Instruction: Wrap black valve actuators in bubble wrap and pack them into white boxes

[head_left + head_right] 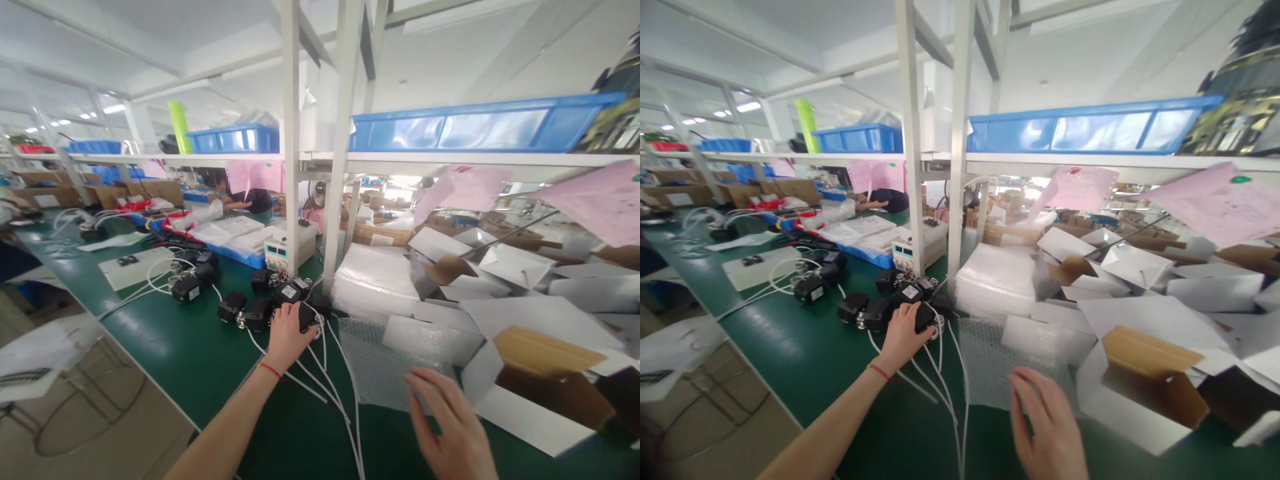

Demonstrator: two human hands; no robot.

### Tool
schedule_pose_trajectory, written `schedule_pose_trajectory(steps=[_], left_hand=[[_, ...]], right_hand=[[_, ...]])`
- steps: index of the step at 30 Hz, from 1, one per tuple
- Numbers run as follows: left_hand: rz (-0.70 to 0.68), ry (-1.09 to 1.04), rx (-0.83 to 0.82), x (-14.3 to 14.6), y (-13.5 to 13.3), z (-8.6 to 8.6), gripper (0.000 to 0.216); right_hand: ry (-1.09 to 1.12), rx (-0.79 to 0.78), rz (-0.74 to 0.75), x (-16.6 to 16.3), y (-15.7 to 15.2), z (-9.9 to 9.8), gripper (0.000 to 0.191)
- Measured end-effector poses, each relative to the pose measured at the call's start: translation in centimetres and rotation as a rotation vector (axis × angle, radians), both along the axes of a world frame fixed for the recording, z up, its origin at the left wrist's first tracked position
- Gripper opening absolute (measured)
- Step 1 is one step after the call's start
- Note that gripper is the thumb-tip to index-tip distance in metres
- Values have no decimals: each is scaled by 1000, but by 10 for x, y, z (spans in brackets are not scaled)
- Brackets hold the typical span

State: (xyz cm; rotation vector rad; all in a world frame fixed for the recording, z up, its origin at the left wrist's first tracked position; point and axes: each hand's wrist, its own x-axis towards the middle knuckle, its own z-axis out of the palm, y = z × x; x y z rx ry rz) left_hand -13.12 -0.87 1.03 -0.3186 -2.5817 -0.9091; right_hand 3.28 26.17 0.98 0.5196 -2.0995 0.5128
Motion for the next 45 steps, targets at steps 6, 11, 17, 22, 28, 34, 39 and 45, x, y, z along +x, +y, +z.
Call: schedule_pose_trajectory(steps=[6, 11, 17, 22, 28, 34, 39, 45], left_hand=[[-133, -96, 98, 37, 19, -8, 61], [-447, -248, 351, 98, 42, -25, 74], [-383, -417, 601, 118, 47, -41, 60], [-311, -432, 473, 116, 47, -31, 44], [-334, -439, 753, 115, 50, -28, 65], [-525, -285, 742, 105, 40, -31, 61], [-624, -404, 786, 110, 34, -28, 61], [-586, -303, 695, 113, 35, -29, 58]], right_hand=[[-317, -298, 160, -26, -40, -39, 23], [-530, -496, 192, -33, -48, -74, 35], [-707, -506, 177, -21, -36, -72, 47], [-720, -497, 258, -14, -35, -49, 40], [-684, -558, 271, -12, -35, -50, 51], [-740, -742, 433, -17, -30, -51, 59], [-823, -792, 461, -15, -34, -47, 67], [-835, -810, 405, -13, -41, -51, 70]])
